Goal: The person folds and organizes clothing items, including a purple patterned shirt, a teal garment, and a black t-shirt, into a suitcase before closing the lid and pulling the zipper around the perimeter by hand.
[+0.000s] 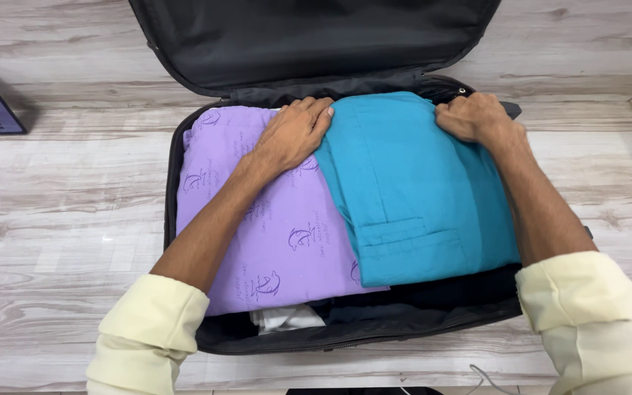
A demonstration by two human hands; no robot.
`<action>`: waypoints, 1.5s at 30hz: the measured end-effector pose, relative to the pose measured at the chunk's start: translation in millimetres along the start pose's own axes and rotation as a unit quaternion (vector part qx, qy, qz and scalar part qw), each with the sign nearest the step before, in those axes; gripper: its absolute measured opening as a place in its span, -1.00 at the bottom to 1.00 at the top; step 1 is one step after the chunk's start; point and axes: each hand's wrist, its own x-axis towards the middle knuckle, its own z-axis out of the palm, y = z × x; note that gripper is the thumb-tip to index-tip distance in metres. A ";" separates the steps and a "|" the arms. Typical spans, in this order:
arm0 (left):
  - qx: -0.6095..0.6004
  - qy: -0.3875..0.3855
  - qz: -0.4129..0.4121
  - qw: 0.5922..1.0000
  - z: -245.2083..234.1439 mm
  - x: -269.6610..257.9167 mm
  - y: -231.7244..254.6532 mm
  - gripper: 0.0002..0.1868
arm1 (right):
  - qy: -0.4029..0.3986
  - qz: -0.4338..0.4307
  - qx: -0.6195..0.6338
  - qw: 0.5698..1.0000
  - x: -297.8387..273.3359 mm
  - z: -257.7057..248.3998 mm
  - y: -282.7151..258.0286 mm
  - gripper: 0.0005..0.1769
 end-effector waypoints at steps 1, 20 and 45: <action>0.000 -0.008 -0.006 1.000 0.7 0.4 0.1 -0.44 | -0.022 0.003 0.002 1.000 0.3 -0.3 0.8 -0.28; 0.015 0.020 0.031 0.999 5.0 0.3 -6.3 -0.48 | 0.119 0.025 -0.057 0.991 18.4 35.7 2.9 -0.31; 0.002 0.053 0.043 0.998 11.8 -1.7 -12.9 -0.52 | 0.267 -0.289 -0.229 0.890 28.7 58.4 42.0 -0.75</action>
